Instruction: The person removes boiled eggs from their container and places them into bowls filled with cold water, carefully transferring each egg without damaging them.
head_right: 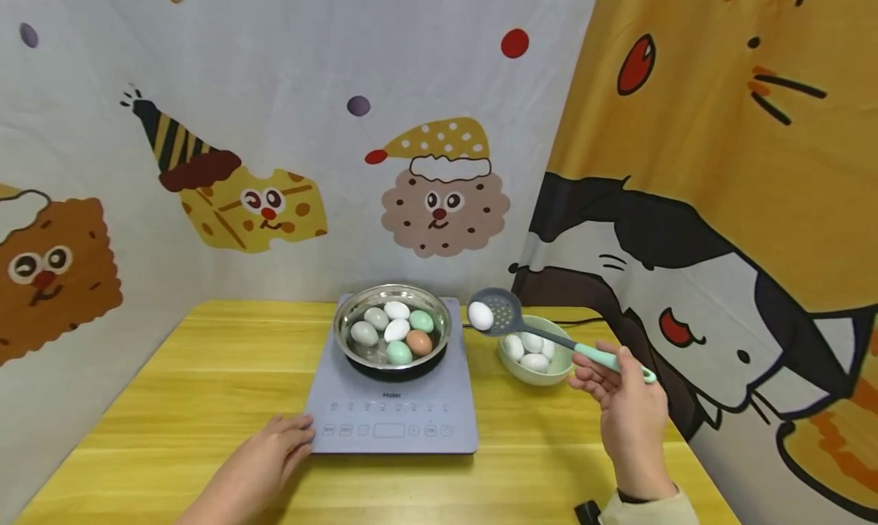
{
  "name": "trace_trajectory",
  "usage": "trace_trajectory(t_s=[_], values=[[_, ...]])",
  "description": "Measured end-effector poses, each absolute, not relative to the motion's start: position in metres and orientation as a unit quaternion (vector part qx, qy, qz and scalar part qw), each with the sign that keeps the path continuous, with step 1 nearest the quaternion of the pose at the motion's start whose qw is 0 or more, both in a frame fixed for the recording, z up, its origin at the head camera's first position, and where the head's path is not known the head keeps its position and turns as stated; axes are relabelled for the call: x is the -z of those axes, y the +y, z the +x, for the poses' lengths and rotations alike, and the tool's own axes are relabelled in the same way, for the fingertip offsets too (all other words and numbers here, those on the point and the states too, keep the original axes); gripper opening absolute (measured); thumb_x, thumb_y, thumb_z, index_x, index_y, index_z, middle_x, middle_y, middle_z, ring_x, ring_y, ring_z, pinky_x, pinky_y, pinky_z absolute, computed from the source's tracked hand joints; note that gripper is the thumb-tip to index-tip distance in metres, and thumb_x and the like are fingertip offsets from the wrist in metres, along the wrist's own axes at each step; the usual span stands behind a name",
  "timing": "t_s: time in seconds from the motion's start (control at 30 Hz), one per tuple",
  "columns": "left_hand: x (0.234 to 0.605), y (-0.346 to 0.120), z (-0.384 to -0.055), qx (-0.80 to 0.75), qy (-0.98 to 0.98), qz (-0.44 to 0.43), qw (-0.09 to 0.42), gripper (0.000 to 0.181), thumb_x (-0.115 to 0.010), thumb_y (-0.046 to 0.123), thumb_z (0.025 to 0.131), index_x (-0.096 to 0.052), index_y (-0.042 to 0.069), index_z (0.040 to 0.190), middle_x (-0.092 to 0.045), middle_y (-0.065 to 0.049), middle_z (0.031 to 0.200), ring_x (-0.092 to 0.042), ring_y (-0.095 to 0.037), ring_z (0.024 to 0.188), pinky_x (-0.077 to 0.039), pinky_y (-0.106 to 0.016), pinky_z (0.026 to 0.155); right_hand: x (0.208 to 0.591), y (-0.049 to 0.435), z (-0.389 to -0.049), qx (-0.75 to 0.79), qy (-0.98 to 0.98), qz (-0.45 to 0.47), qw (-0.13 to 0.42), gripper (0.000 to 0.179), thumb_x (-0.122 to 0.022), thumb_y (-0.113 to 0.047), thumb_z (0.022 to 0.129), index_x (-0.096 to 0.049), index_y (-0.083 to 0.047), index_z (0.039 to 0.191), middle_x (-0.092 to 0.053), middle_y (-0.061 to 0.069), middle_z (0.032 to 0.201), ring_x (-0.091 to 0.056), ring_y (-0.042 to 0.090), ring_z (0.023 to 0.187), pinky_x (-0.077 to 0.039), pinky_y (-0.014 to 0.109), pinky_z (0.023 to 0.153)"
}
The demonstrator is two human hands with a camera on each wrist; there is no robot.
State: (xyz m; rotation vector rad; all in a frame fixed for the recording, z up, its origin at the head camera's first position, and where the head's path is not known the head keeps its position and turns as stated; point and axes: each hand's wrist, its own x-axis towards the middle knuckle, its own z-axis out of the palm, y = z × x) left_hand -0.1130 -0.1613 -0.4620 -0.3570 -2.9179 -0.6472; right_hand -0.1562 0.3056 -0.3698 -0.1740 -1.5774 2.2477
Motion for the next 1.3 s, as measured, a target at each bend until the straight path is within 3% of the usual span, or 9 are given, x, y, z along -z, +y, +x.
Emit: trace_trajectory(t_s=[0.23, 0.47, 0.7, 0.77, 0.9, 1.0, 1.17, 1.3], values=[[0.461, -0.161, -0.113, 0.208, -0.97, -0.116, 0.054, 0.022, -0.079, 0.014, 0.096, -0.081, 0.004, 0.116, -0.074, -0.015, 0.136, -0.067, -0.044, 0.131, -0.052, -0.062, 0.114, 0.377, 0.334, -0.144, -0.731, -0.595, -0.157, 0.294, 0.036, -0.057, -0.036, 0.112, -0.071, -0.006, 0.123, -0.084, 0.006, 0.094, -0.078, 0.016, 0.07, -0.067, 0.029, 0.063], [0.462, -0.162, -0.113, 0.204, -0.971, -0.111, 0.05, 0.024, -0.08, 0.015, 0.096, -0.08, 0.004, 0.117, -0.074, -0.014, 0.137, -0.066, -0.046, 0.132, -0.053, -0.063, 0.113, 0.39, 0.341, -0.139, -0.66, -0.656, -0.169, 0.323, 0.031, -0.057, -0.035, 0.112, -0.07, -0.008, 0.122, -0.082, -0.002, 0.088, -0.075, 0.011, 0.066, -0.065, 0.023, 0.062], [0.461, -0.16, -0.112, 0.202, -0.972, -0.11, 0.049, 0.025, -0.08, 0.015, 0.096, -0.08, 0.004, 0.118, -0.074, -0.014, 0.137, -0.067, -0.041, 0.132, -0.051, -0.061, 0.116, 0.402, 0.329, -0.131, -0.452, -0.806, -0.128, 0.36, 0.037, -0.048, -0.031, 0.115, -0.07, -0.003, 0.129, -0.071, -0.026, 0.089, -0.07, -0.007, 0.068, -0.059, 0.008, 0.066], [0.46, -0.16, -0.112, 0.202, -0.972, -0.112, 0.053, 0.025, -0.08, 0.015, 0.096, -0.08, 0.003, 0.118, -0.074, -0.014, 0.137, -0.067, -0.039, 0.132, -0.05, -0.06, 0.117, 0.406, 0.326, -0.129, -0.416, -0.824, -0.11, 0.368, 0.036, -0.05, -0.027, 0.115, -0.071, -0.001, 0.128, -0.072, -0.02, 0.09, -0.067, -0.012, 0.068, -0.056, 0.004, 0.067], [0.46, -0.16, -0.111, 0.201, -0.971, -0.115, 0.058, 0.025, -0.08, 0.014, 0.095, -0.079, 0.003, 0.118, -0.073, -0.015, 0.138, -0.067, -0.039, 0.132, -0.049, -0.061, 0.118, 0.409, 0.322, -0.124, -0.349, -0.852, -0.063, 0.386, 0.03, -0.055, -0.019, 0.112, -0.073, 0.001, 0.126, -0.079, 0.007, 0.095, -0.059, -0.025, 0.071, -0.048, -0.004, 0.068], [0.459, -0.16, -0.111, 0.2, -0.971, -0.116, 0.058, 0.026, -0.08, 0.015, 0.096, -0.079, 0.003, 0.119, -0.073, -0.016, 0.138, -0.067, -0.04, 0.133, -0.048, -0.062, 0.118, 0.409, 0.321, -0.122, -0.314, -0.858, -0.02, 0.406, 0.025, -0.059, -0.013, 0.109, -0.073, 0.003, 0.124, -0.08, 0.014, 0.095, -0.054, -0.031, 0.075, -0.045, -0.005, 0.067], [0.459, -0.16, -0.11, 0.199, -0.971, -0.117, 0.058, 0.026, -0.081, 0.014, 0.095, -0.08, 0.002, 0.118, -0.074, -0.014, 0.137, -0.068, -0.037, 0.132, -0.049, -0.06, 0.119, 0.406, 0.321, -0.121, -0.28, -0.856, 0.013, 0.434, 0.023, -0.062, -0.009, 0.106, -0.073, 0.006, 0.121, -0.077, 0.014, 0.087, -0.046, -0.034, 0.079, -0.042, -0.001, 0.063], [0.458, -0.16, -0.11, 0.199, -0.972, -0.116, 0.054, 0.025, -0.081, 0.014, 0.095, -0.08, 0.002, 0.117, -0.074, -0.015, 0.137, -0.068, -0.037, 0.132, -0.049, -0.06, 0.118, 0.403, 0.323, -0.119, -0.279, -0.852, 0.003, 0.442, 0.025, -0.062, -0.011, 0.106, -0.073, 0.005, 0.121, -0.069, -0.026, 0.09, -0.045, -0.036, 0.08, -0.042, -0.001, 0.063]])
